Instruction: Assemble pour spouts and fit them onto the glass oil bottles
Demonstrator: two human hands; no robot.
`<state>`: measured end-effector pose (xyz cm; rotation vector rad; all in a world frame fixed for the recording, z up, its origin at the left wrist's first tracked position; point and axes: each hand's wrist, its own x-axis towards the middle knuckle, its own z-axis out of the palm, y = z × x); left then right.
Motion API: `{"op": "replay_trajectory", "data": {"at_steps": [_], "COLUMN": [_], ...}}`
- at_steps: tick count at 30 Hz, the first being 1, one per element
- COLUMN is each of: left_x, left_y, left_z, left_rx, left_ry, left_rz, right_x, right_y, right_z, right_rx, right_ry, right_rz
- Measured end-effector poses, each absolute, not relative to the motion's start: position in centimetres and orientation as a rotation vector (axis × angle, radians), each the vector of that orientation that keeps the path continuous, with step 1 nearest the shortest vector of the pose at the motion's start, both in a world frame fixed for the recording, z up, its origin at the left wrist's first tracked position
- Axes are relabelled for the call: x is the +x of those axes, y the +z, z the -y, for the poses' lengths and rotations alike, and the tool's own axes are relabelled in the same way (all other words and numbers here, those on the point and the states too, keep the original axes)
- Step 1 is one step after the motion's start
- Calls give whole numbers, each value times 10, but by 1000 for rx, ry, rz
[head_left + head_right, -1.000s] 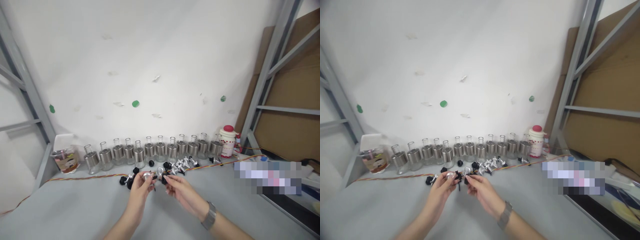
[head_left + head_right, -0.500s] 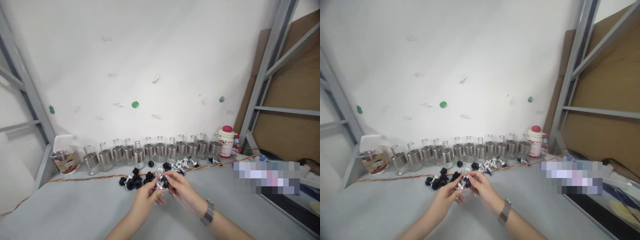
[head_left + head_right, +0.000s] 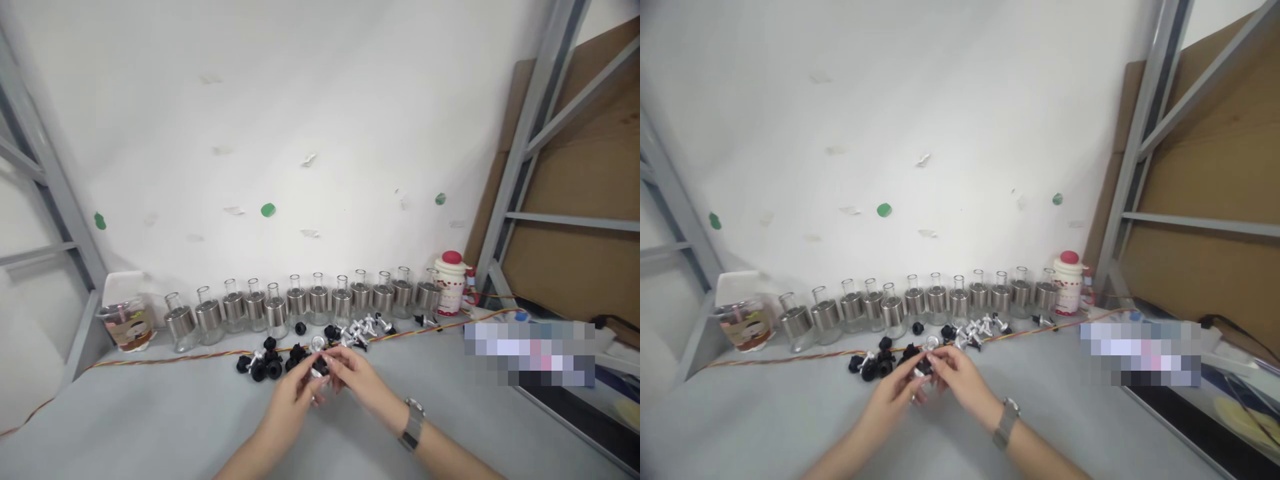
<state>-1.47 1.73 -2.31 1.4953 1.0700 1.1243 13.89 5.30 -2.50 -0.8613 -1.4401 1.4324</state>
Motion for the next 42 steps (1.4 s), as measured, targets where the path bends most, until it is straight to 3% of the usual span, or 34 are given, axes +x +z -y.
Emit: {"op": "replay_trajectory", "data": {"at_steps": [4,13,17,29,42], "left_x": [-19,-19,-19,-12,-16], "left_y": [-18,-20,-23,-5,11], "left_z": [-19,-4,-5,3,6], "left_rx": [1518,2292,2423,2408,2455], "left_ry": [1197,982,983,692,605], "left_rz": [-1240,-1562,-1516,-1648,-1559], "right_x": [148,143,144,144,146], "right_y": [-17,-9,-9,-5,-3], "right_z": [-49,-21,-22,-19,-19], "right_rx": [-936,-1192,-1219,-1116,-1049], "right_ry": [1285,312,63,1,15], "right_rz": [1698,2260,2295,2364,2429]}}
